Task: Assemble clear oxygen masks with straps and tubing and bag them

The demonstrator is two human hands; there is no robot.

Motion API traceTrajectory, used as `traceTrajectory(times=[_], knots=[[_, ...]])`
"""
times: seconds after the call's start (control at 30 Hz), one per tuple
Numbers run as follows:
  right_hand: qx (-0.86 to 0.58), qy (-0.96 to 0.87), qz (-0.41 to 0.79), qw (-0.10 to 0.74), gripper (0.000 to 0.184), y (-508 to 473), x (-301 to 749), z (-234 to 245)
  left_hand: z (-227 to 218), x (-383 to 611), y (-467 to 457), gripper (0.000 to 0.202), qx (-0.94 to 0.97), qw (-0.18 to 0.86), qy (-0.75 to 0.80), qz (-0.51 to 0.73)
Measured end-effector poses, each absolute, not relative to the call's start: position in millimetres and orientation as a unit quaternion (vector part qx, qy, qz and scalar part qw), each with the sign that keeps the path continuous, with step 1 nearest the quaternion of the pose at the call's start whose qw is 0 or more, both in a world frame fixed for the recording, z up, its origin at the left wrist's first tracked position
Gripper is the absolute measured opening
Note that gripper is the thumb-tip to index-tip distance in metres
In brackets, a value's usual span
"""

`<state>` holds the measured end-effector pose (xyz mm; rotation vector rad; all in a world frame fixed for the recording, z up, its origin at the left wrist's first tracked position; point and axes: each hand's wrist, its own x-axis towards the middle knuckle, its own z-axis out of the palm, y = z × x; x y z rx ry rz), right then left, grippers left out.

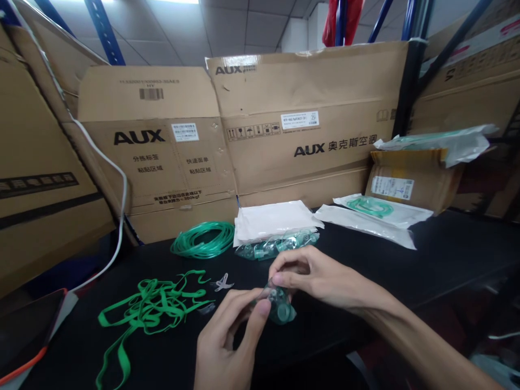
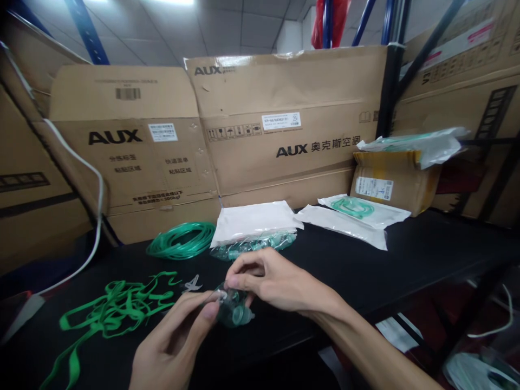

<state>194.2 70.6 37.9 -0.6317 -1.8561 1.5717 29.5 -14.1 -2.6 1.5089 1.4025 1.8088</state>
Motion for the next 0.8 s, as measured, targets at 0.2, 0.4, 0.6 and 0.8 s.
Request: traceTrajectory(times=[0.2,0.4,0.6,0.8], knots=[[-0.240,-0.705,0.605,0.282,0.045,67.3,195.6,46.6,-1.1,26.3,-13.9,0.012,0.533,0.225,0.488,0.654],[-0.232,-0.681,0.640,0.271,0.047,65.5,199.4,51.4,-0.7,24.9,-12.7,0.018,0.534,0.219,0.500,0.645],[-0.223,-0.659,0.659,0.287,0.043,64.9,195.2,43.8,-5.0,21.5,-13.0,0.014,0.555,0.201,0.500,0.634],[-0.222,-0.641,0.675,0.291,0.042,66.6,192.6,42.5,-4.2,20.9,-12.5,0.009,0.580,0.179,0.486,0.629]])
